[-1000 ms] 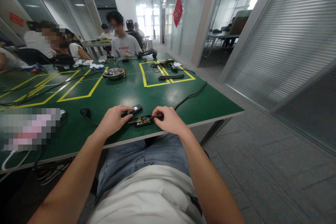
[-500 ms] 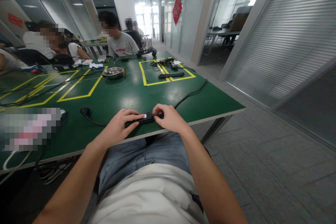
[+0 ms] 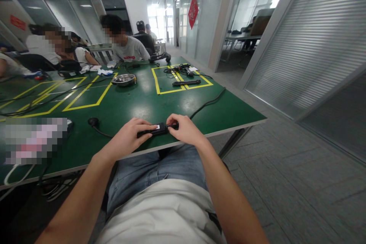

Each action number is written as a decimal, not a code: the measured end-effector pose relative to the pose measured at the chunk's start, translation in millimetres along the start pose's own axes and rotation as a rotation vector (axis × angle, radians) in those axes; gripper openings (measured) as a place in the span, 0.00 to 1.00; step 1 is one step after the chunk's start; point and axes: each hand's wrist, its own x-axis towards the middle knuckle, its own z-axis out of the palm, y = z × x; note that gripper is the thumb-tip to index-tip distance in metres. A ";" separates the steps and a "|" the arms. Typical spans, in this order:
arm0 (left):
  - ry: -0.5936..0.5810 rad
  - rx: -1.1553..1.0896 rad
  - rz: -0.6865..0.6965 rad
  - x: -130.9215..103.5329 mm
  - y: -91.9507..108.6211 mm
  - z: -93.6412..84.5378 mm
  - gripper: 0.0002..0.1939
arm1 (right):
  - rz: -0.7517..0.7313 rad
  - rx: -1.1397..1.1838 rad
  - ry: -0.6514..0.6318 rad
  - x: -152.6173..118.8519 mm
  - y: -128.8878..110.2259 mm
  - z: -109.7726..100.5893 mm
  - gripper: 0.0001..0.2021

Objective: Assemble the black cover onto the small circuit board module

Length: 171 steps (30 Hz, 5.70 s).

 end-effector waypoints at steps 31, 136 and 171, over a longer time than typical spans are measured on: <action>0.196 0.143 -0.156 -18.1 -5.7 20.9 0.10 | -0.014 -0.056 -0.031 -0.7 0.8 2.6 0.02; 0.168 0.052 -0.201 -13.5 -10.8 21.7 0.08 | 0.021 -0.057 0.003 0.7 2.5 3.7 0.04; 0.015 0.076 -0.240 31.4 -28.1 7.8 0.17 | 0.021 -0.192 0.007 -0.2 1.5 0.1 0.07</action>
